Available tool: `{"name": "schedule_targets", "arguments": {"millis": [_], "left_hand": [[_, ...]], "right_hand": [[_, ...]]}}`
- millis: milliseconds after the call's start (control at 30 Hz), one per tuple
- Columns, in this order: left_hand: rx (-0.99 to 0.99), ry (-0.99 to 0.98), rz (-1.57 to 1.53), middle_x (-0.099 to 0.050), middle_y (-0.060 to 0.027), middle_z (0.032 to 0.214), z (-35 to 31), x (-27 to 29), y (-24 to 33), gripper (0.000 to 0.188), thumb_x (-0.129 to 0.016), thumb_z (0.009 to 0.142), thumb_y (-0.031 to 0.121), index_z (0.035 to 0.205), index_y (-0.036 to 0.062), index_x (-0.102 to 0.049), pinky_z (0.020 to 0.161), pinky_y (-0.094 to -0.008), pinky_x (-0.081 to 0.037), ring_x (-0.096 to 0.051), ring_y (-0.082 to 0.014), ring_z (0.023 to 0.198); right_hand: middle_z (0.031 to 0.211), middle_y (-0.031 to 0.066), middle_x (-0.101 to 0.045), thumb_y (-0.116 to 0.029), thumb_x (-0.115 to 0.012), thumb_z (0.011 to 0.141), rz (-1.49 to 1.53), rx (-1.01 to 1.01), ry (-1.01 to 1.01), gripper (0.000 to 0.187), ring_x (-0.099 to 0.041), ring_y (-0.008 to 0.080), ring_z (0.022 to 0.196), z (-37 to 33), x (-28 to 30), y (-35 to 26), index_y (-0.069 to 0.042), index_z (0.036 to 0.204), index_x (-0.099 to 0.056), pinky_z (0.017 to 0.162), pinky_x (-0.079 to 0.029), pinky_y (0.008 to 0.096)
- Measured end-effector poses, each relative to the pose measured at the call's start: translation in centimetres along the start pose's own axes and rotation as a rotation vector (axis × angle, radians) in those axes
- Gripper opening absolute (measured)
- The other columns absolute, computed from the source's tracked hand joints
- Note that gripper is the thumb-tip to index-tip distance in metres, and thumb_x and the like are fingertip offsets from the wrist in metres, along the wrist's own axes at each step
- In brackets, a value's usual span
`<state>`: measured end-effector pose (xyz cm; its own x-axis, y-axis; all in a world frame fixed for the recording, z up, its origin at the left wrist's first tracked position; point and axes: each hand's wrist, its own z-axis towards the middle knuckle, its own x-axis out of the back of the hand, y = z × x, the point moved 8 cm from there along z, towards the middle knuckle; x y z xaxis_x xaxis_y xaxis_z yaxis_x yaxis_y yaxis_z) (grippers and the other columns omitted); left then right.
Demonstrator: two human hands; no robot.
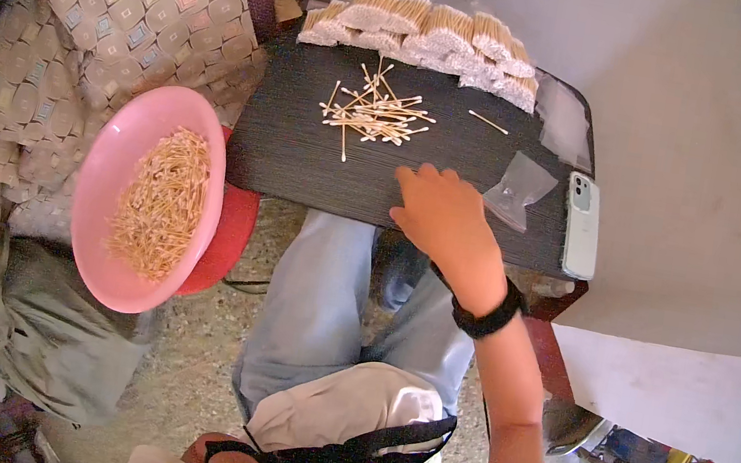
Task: The person picks up groups of loose cotton swabs from a table, places them into small plastic bags, and seals the bags by hand before setting them aside with other completed packs.
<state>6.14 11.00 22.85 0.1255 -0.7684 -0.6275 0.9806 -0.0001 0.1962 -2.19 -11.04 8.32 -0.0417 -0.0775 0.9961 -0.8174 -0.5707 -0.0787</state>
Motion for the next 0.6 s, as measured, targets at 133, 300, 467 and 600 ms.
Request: {"name": "schedule_targets", "arguments": {"millis": [133,300,467,600], "left_hand": [[-0.128,-0.111,0.015,-0.059,-0.0163,0.095,-2.3,-0.5,1.3,0.006,-0.060,0.085,0.005,0.089,0.0007,-0.060,0.069,-0.0406,-0.048,-0.058,-0.0300,0.084],[-0.224,0.260,-0.215,-0.057,-0.0278,0.106,-2.2,-0.4,-1.7,0.036,-0.065,0.083,0.015,0.111,-0.0064,-0.056,0.076,-0.0394,-0.049,-0.060,-0.0353,0.095],[0.078,0.142,-0.030,-0.057,-0.0299,0.108,-1.2,-0.4,-0.1,0.039,-0.067,0.082,0.018,0.109,-0.0087,-0.057,0.077,-0.0365,-0.051,-0.062,-0.0361,0.095],[-0.007,-0.179,0.146,-0.058,-0.0304,0.108,-1.9,2.1,2.6,0.038,-0.067,0.082,0.015,0.109,-0.0088,-0.058,0.075,-0.0359,-0.052,-0.062,-0.0377,0.092]], "right_hand": [[0.105,0.0106,-0.056,-0.021,-0.067,0.076,-0.029,-0.036,-0.080,0.051,-0.056,0.0322,0.094,3.4,-1.2,-0.2,-0.010,0.123,-0.048,0.078,-0.048,0.0420],[0.131,0.0199,-0.041,-0.035,-0.074,0.070,-0.093,0.053,0.167,0.081,-0.047,0.0369,0.115,8.0,-2.7,-1.4,-0.005,0.134,-0.034,0.087,-0.046,0.0477],[0.135,0.0194,-0.038,-0.046,-0.073,0.069,-0.087,-0.138,0.125,0.085,-0.043,0.0360,0.120,11.5,-4.8,-0.3,-0.004,0.132,-0.036,0.088,-0.045,0.0509],[0.125,0.0149,-0.045,-0.044,-0.069,0.075,0.004,-0.203,-0.066,0.072,-0.047,0.0327,0.114,12.3,-5.3,0.6,0.000,0.125,-0.042,0.087,-0.046,0.0499]]}}
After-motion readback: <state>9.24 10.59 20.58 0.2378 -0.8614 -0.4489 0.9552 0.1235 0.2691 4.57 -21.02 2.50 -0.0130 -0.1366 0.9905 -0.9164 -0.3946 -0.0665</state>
